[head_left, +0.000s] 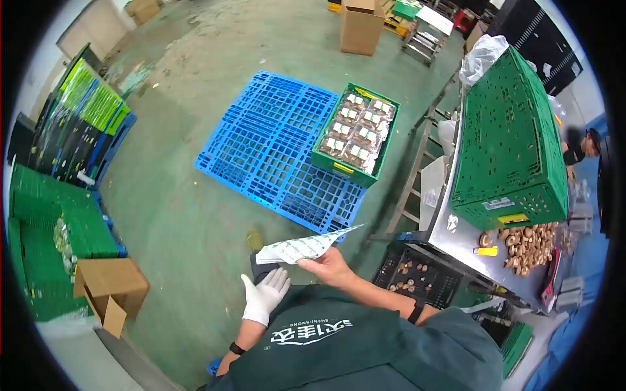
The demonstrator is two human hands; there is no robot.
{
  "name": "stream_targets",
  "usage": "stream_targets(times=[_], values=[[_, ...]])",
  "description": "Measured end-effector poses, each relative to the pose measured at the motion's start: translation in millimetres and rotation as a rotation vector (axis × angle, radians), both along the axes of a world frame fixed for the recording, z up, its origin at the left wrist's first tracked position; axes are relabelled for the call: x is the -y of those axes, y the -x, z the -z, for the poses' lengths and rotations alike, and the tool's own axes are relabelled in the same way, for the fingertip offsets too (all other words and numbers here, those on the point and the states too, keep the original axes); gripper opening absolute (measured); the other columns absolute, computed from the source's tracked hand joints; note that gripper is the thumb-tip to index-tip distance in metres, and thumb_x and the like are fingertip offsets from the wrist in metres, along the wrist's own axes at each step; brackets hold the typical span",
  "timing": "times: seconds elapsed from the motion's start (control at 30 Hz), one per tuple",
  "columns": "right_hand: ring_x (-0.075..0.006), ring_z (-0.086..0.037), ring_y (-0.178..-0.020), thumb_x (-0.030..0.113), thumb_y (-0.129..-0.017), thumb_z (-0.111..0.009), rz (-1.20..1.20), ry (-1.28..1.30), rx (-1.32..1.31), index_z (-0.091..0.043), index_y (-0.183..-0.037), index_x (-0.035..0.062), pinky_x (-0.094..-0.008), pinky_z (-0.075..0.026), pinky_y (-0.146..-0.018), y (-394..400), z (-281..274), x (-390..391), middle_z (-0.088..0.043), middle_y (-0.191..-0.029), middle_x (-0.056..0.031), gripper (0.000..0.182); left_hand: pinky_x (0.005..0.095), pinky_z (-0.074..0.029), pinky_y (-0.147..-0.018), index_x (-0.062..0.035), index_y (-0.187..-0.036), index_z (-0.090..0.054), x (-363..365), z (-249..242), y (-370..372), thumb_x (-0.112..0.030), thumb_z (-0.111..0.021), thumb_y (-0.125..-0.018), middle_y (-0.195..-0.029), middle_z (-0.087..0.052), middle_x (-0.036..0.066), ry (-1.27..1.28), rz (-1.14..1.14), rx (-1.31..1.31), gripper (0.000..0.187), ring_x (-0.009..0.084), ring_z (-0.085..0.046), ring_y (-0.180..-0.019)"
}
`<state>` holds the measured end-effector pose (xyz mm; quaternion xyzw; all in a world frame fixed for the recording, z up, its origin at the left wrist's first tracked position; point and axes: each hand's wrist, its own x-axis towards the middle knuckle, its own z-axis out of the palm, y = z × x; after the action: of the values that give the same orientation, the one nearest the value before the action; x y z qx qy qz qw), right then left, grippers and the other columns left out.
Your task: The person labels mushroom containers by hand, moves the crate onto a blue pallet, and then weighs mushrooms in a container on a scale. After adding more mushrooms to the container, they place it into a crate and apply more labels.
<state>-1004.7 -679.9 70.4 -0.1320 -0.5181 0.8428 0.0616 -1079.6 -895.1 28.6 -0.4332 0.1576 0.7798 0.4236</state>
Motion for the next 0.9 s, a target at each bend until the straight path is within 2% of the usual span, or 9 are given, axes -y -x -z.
stream_targets(times=[0.17, 0.27, 0.37, 0.4, 0.53, 0.6, 0.7, 0.8, 0.9], values=[[-0.0188, -0.061, -0.112, 0.011, -0.090, -0.069, -0.045, -0.233, 0.096, -0.063, -0.123, 0.0015, -0.0331, -0.045, -0.100, 68.0, 13.4, -0.3, -0.067, -0.121, -0.0089, 0.035, 0.0518, -0.028, -0.115, 0.0007, -0.148, -0.031, -50.4, 7.7, 142.8, -0.070, -0.038, -0.094, -0.152, -0.036, 0.021, -0.333, 0.342, -0.273, 0.089, 0.0369, -0.035, -0.140], [-0.0326, -0.047, -0.132, 0.013, -0.087, -0.071, -0.190, -0.655, 0.149, -0.058, -0.131, 0.0037, -0.0403, -0.035, -0.110, 109.6, 2.5, -2.7, -0.053, -0.140, -0.0170, 0.047, 0.0510, -0.039, -0.110, 0.0005, -0.139, -0.045, -86.0, 35.6, 224.6, -0.039, -0.038, -0.105, -0.141, -0.051, 0.019, -0.221, 0.480, -0.308, 0.053, 0.0339, -0.050, -0.130], [-0.0327, -0.047, -0.132, 0.015, -0.087, -0.072, -0.018, -0.996, 0.235, -0.056, -0.133, 0.0042, -0.0412, -0.035, -0.110, 143.1, -14.9, -0.3, -0.052, -0.141, -0.0158, 0.050, 0.0468, -0.045, -0.106, 0.0006, -0.133, -0.050, -117.6, 44.4, 288.8, -0.023, -0.049, -0.102, -0.136, -0.055, 0.018, -0.163, 0.559, -0.304, 0.039, 0.0304, -0.056, -0.124], [-0.0337, -0.047, -0.131, 0.018, -0.087, -0.072, -0.044, -0.810, 0.210, -0.055, -0.134, 0.0050, -0.0428, -0.035, -0.110, 154.7, -17.2, -6.0, -0.053, -0.140, -0.0160, 0.052, 0.0437, -0.048, -0.102, 0.0014, -0.131, -0.053, -130.7, 46.0, 309.5, -0.018, -0.053, -0.099, -0.131, -0.059, 0.016, -0.182, 0.574, -0.440, 0.037, 0.0280, -0.059, -0.119], [-0.0310, -0.059, -0.116, 0.015, -0.086, -0.073, 0.045, -0.886, 0.360, -0.059, -0.128, 0.0042, -0.0410, -0.045, -0.099, 178.0, -32.6, -34.0, -0.063, -0.125, -0.0155, 0.045, 0.0324, -0.051, -0.089, 0.0039, -0.122, -0.060, -188.5, -3.9, 373.3, -0.006, -0.063, -0.093, -0.117, -0.067, 0.008, 0.029, 0.629, -0.961, 0.031, 0.0156, -0.064, -0.104], [-0.0263, -0.068, -0.097, 0.012, -0.087, -0.071, -0.500, -0.598, 0.757, -0.064, -0.115, 0.0021, -0.0364, -0.052, -0.086, 186.8, -65.7, -60.5, -0.070, -0.107, -0.0119, 0.030, 0.0312, -0.051, -0.088, 0.0036, -0.121, -0.061, -213.1, -29.5, 397.7, -0.006, -0.062, -0.093, -0.115, -0.068, 0.007, 0.042, 0.753, -1.054, 0.030, 0.0142, -0.064, -0.102], [-0.0223, -0.069, -0.083, 0.009, -0.088, -0.069, -0.023, -0.511, 0.491, -0.065, -0.104, 0.0007, -0.0317, -0.053, -0.076, 213.4, -98.5, -90.4, -0.071, -0.093, -0.0086, 0.019, 0.0285, -0.051, -0.086, 0.0030, -0.122, -0.062, -247.7, -53.6, 421.1, -0.007, -0.060, -0.094, -0.113, -0.069, 0.007, 0.030, 0.936, -1.160, 0.030, 0.0118, -0.065, -0.098], [-0.0299, -0.065, -0.099, 0.005, -0.081, -0.074, 0.486, -1.024, 0.302, -0.065, -0.110, 0.0030, -0.0372, -0.052, -0.086, 265.5, -116.7, -144.6, -0.068, -0.107, -0.0125, 0.031, 0.0275, -0.052, -0.086, 0.0041, -0.122, -0.063, -282.5, -74.6, 439.2, -0.007, -0.060, -0.095, -0.112, -0.069, 0.006, -0.128, 1.253, -1.178, 0.029, 0.0108, -0.064, -0.099], [-0.0343, -0.060, -0.110, 0.007, -0.072, -0.080, 0.572, -1.268, 0.294, -0.063, -0.112, 0.0036, -0.0434, -0.049, -0.091, 309.8, -125.4, -214.8, -0.065, -0.115, -0.0138, 0.044, 0.0276, -0.052, -0.087, 0.0032, -0.120, -0.065, -315.9, -89.9, 450.9, -0.007, -0.061, -0.095, -0.110, -0.070, 0.005, -0.130, 1.430, -1.334, 0.027, 0.0093, -0.062, -0.098]])
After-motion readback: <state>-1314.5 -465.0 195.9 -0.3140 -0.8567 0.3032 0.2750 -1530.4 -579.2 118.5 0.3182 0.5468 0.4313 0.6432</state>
